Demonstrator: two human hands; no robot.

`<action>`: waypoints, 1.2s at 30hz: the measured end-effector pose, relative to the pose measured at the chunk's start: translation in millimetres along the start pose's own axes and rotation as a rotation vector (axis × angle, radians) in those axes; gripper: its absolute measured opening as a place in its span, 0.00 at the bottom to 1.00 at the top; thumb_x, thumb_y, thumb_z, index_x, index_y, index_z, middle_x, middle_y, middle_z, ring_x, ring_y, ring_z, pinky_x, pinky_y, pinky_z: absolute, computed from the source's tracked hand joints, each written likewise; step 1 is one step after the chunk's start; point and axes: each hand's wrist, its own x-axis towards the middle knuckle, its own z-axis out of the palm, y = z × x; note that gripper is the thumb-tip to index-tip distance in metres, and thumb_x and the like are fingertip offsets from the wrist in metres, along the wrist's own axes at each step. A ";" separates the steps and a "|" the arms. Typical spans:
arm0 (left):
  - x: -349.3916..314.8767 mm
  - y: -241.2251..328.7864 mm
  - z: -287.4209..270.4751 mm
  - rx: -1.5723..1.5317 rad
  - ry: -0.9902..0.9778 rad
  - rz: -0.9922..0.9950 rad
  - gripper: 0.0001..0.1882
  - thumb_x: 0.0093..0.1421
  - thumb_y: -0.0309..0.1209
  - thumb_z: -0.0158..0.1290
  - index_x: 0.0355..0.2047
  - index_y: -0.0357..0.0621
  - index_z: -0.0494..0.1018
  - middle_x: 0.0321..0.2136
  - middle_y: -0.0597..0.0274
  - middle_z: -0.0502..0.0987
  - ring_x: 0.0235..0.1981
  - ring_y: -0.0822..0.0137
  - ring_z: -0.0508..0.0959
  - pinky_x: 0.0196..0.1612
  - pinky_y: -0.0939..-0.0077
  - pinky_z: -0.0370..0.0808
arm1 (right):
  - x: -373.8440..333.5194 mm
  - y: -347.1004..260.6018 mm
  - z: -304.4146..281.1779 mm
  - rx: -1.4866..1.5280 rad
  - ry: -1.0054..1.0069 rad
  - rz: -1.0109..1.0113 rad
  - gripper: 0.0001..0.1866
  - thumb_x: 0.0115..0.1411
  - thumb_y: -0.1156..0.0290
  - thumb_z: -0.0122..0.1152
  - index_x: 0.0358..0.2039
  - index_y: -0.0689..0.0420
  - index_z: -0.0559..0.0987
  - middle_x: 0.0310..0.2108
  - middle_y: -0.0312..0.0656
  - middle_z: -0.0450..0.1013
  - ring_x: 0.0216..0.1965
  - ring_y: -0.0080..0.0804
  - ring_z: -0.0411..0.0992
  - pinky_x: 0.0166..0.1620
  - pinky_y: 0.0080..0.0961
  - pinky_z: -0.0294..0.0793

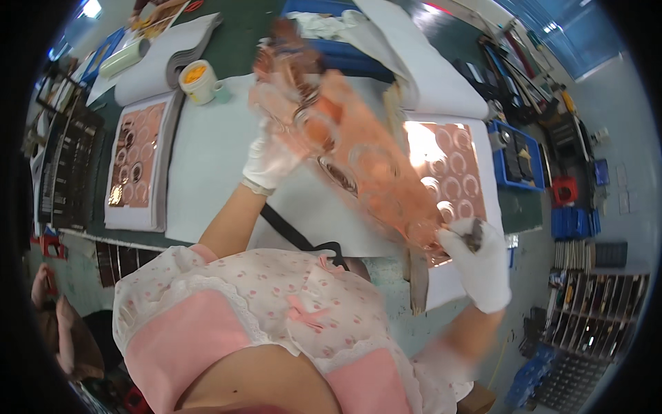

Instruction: The person uses pliers to cut circular shapes from a sheet of copper foil. They repeatedly pick up the foil sheet, cut out individual circles, and place the finished pieces into a white paper book. The process involves precise hand movements to separate the circles from the surrounding material.

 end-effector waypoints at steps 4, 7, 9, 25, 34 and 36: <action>-28.2 73.6 -12.4 0.460 0.318 0.151 0.22 0.61 0.39 0.53 0.52 0.43 0.66 0.46 0.66 0.74 0.49 0.71 0.72 0.53 0.72 0.69 | 28.5 31.1 79.6 -0.076 -0.204 0.000 0.11 0.55 0.65 0.63 0.29 0.61 0.77 0.22 0.33 0.72 0.25 0.17 0.68 0.30 0.18 0.67; -43.6 103.2 -28.2 0.786 0.478 0.139 0.18 0.64 0.39 0.49 0.49 0.41 0.69 0.45 0.65 0.75 0.46 0.74 0.73 0.48 0.78 0.71 | 39.2 72.3 146.5 0.122 -0.399 0.128 0.14 0.54 0.62 0.66 0.29 0.61 0.77 0.22 0.32 0.70 0.25 0.17 0.65 0.28 0.17 0.66; -56.1 121.6 -58.6 0.698 0.539 0.042 0.18 0.62 0.40 0.51 0.47 0.42 0.72 0.42 0.66 0.76 0.44 0.75 0.74 0.47 0.79 0.70 | 42.3 103.5 190.8 0.244 -0.446 0.226 0.13 0.55 0.64 0.65 0.29 0.62 0.77 0.23 0.35 0.70 0.25 0.20 0.68 0.28 0.20 0.68; -74.0 155.1 -145.5 0.375 0.625 -0.014 0.20 0.62 0.40 0.51 0.52 0.45 0.67 0.48 0.62 0.73 0.47 0.69 0.75 0.48 0.71 0.74 | -42.6 267.8 280.6 0.948 -0.563 0.519 0.12 0.60 0.64 0.59 0.32 0.60 0.72 0.27 0.38 0.72 0.25 0.21 0.68 0.26 0.21 0.67; -72.5 155.2 -142.7 0.367 0.705 0.028 0.19 0.65 0.37 0.47 0.52 0.40 0.67 0.46 0.63 0.74 0.47 0.71 0.74 0.51 0.75 0.72 | 74.5 63.0 256.5 0.044 -0.294 0.054 0.09 0.58 0.67 0.60 0.31 0.59 0.73 0.18 0.37 0.68 0.20 0.23 0.67 0.25 0.23 0.67; -72.0 153.8 -139.4 0.378 0.714 0.061 0.20 0.65 0.39 0.47 0.52 0.40 0.67 0.47 0.62 0.73 0.48 0.72 0.73 0.52 0.74 0.72 | 109.0 49.0 263.9 -0.269 -0.244 -0.184 0.13 0.56 0.64 0.61 0.28 0.62 0.74 0.17 0.47 0.69 0.19 0.33 0.69 0.25 0.31 0.68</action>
